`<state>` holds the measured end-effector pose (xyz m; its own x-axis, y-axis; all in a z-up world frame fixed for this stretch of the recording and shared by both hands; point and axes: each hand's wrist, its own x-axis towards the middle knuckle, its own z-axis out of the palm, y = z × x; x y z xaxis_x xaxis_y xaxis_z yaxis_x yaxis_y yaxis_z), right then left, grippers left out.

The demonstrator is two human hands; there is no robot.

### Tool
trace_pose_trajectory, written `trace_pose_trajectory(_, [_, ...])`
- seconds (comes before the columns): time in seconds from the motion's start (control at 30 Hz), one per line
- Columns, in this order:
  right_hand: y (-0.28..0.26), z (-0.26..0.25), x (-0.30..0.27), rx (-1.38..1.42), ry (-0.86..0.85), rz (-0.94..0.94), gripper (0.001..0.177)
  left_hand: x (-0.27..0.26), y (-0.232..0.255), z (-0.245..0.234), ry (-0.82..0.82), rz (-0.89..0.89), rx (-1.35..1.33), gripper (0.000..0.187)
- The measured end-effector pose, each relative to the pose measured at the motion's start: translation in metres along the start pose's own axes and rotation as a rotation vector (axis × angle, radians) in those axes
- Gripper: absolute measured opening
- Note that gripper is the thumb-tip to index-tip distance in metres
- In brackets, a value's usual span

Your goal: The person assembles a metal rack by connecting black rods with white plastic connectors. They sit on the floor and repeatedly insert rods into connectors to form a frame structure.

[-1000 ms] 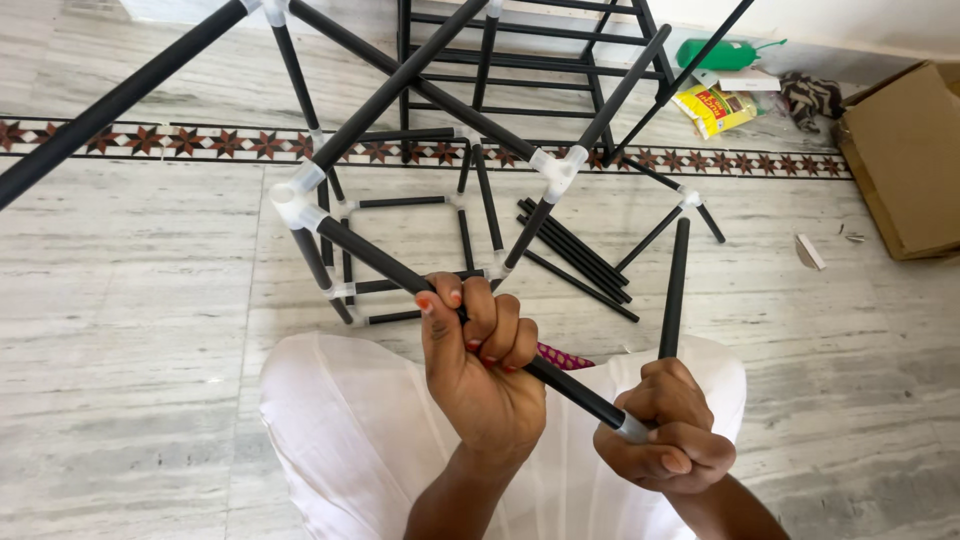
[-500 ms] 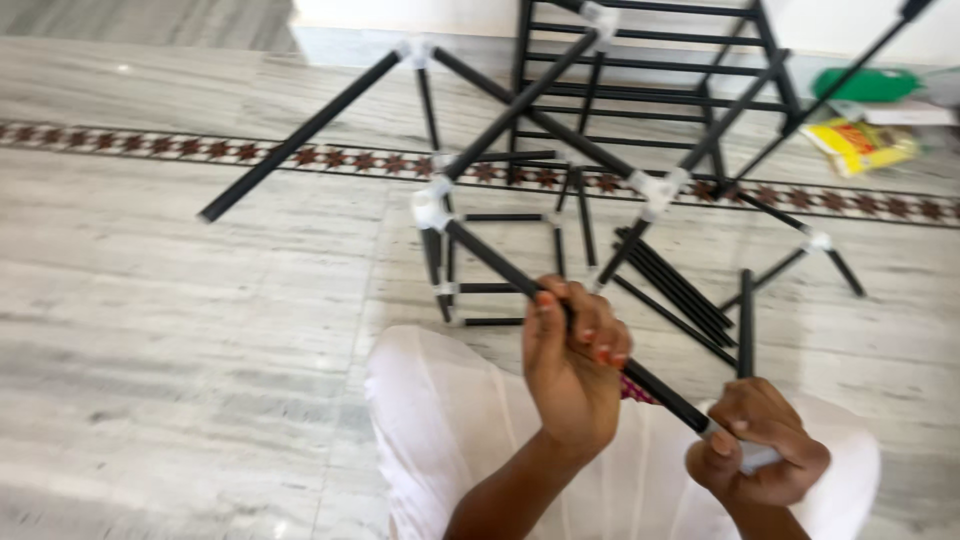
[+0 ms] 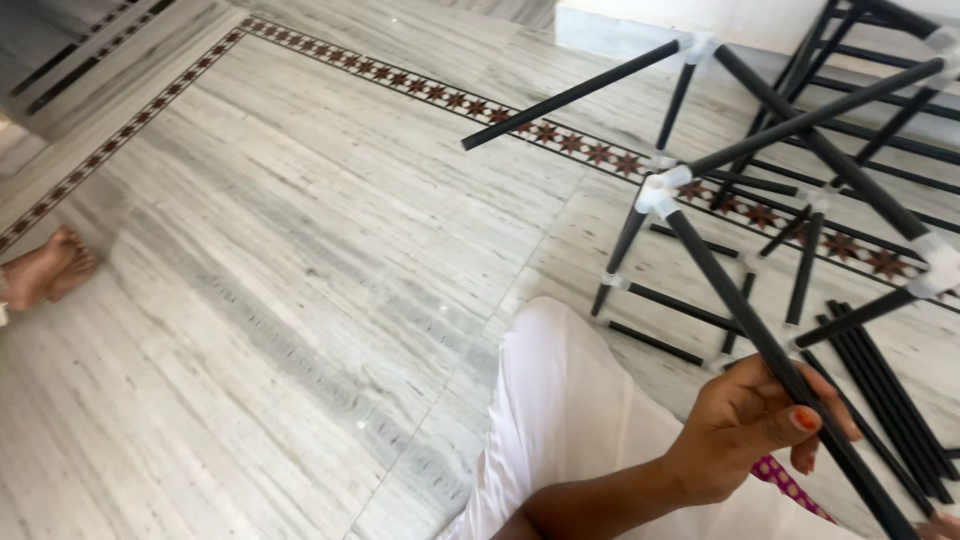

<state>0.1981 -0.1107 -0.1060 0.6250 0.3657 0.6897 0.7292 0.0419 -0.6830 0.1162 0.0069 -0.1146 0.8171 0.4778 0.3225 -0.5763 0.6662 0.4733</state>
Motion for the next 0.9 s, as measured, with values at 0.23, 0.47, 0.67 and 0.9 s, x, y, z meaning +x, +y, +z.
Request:
trace_pose_trajectory(0.23, [-0.003,0.008,0.000,-0.050,-0.055,-0.065,0.033,0.009,-0.005,-0.007,-0.333,-0.110,-0.443,0.027])
trace_pose_trajectory(0.47, [-0.009,0.005,-0.007,-0.104,-0.083,-0.081,0.039,-0.015,-0.068,-0.026,-0.244,-0.223,-0.526,0.011])
trace_pose_trajectory(0.67, [-0.012,-0.002,-0.009,-0.135,-0.110,-0.110,0.044,-0.028,-0.088,-0.028,-0.149,-0.182,-0.497,0.013])
trace_pose_trajectory(0.9, [-0.008,0.002,0.000,-0.143,-0.124,-0.133,0.050,-0.038,-0.079,-0.017,-0.051,-0.229,-0.437,0.016])
